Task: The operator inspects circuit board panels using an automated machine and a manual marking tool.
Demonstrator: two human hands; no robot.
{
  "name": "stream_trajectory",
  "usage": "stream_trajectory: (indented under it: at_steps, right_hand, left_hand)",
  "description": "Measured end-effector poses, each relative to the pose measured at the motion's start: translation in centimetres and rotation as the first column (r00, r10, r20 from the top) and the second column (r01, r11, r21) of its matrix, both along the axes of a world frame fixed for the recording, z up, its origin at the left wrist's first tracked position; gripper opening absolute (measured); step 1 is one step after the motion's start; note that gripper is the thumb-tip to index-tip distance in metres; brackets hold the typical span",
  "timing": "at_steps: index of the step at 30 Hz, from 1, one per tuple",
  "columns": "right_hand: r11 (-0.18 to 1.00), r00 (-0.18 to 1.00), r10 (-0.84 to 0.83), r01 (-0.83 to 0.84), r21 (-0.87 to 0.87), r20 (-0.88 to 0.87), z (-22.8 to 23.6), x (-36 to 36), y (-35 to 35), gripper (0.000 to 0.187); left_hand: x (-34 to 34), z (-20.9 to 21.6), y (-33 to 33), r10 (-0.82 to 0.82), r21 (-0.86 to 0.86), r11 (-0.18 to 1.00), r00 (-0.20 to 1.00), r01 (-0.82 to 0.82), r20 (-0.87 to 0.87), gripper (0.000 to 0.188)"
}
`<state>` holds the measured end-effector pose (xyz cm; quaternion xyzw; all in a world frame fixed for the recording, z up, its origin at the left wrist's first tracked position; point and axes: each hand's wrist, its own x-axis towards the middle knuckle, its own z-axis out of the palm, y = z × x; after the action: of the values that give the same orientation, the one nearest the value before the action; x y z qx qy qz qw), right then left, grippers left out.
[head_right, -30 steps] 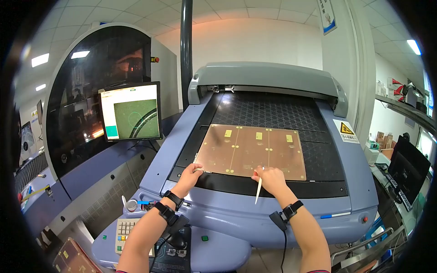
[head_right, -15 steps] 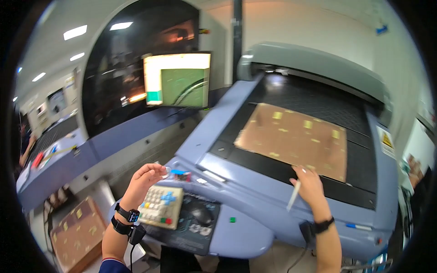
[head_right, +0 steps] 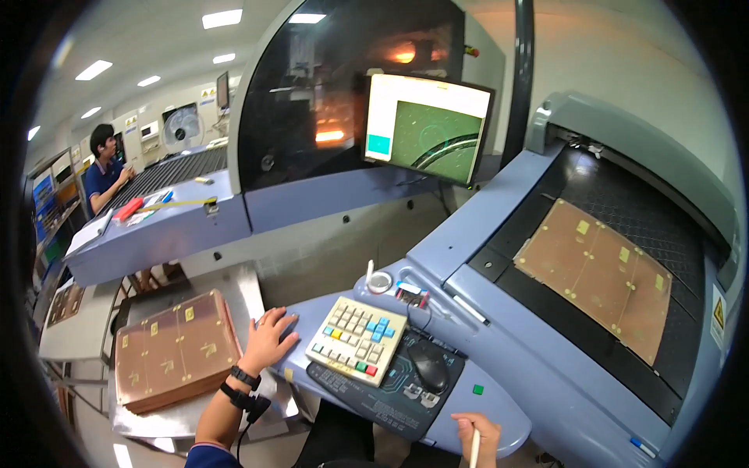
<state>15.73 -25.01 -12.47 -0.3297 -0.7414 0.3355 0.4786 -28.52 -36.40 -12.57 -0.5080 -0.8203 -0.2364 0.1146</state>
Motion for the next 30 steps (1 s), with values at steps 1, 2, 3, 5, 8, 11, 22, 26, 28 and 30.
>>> stream_trajectory:
  at_steps: [1,2,3,5,8,11,22,26,28,30]
  right_hand:
    - [0.995,0.998,0.019,-0.025,-0.093,-0.066,-0.4,-0.1,0.0,0.022]
    - [0.989,0.998,0.047,-0.053,-0.138,-0.045,-0.3,0.1,0.0,0.023]
    - [0.991,0.998,0.029,-0.036,-0.125,-0.062,0.0,0.0,-0.3,0.023]
    - [0.969,0.991,0.011,0.022,-0.247,0.132,0.7,-0.1,-1.1,0.018]
    - [0.99,0.994,-0.022,0.036,-0.138,0.104,1.8,-0.6,-1.7,0.015]
    - [0.988,0.991,0.007,0.014,-0.157,0.132,3.4,-1.0,-2.5,0.013]
    - [0.978,0.996,0.023,-0.004,-0.207,0.087,4.2,-1.7,-2.7,0.013]
    - [0.988,0.991,0.013,0.007,-0.152,0.132,3.4,-1.5,-2.2,0.014]
    - [1.0,0.987,-0.028,0.029,-0.007,0.156,2.5,-1.5,-1.9,0.014]
    - [0.983,0.999,0.016,-0.007,-0.185,0.043,0.9,-0.6,-1.5,0.014]
  left_hand:
    - [0.0,-0.2,0.1,-0.01,0.012,1.0,1.0,0.01,-0.02,0.045]
    - [0.1,-0.2,0.2,0.008,0.013,1.0,1.0,-0.008,0.006,0.044]
    - [0.1,-0.1,-0.2,0.033,0.011,0.999,0.999,-0.033,0.028,0.044]
    - [0.0,-0.4,-0.2,0.025,0.03,0.999,0.999,-0.026,0.045,0.044]
    - [0.4,-0.2,-0.1,0.031,0.057,0.998,0.995,-0.036,0.095,0.049]
    - [0.5,-0.1,0.0,0.035,0.072,0.996,0.993,-0.043,0.109,0.051]
    - [-0.4,-0.3,0.3,0.065,-0.02,0.998,0.995,-0.064,0.076,0.057]
    - [-0.2,-0.4,0.2,0.062,0.103,0.992,0.99,-0.076,0.129,0.06]
    - [0.3,0.4,0.1,0.07,0.1,0.991,0.98,-0.09,0.188,0.062]
    - [0.6,0.6,0.1,0.071,0.111,0.989,0.978,-0.093,0.194,0.061]
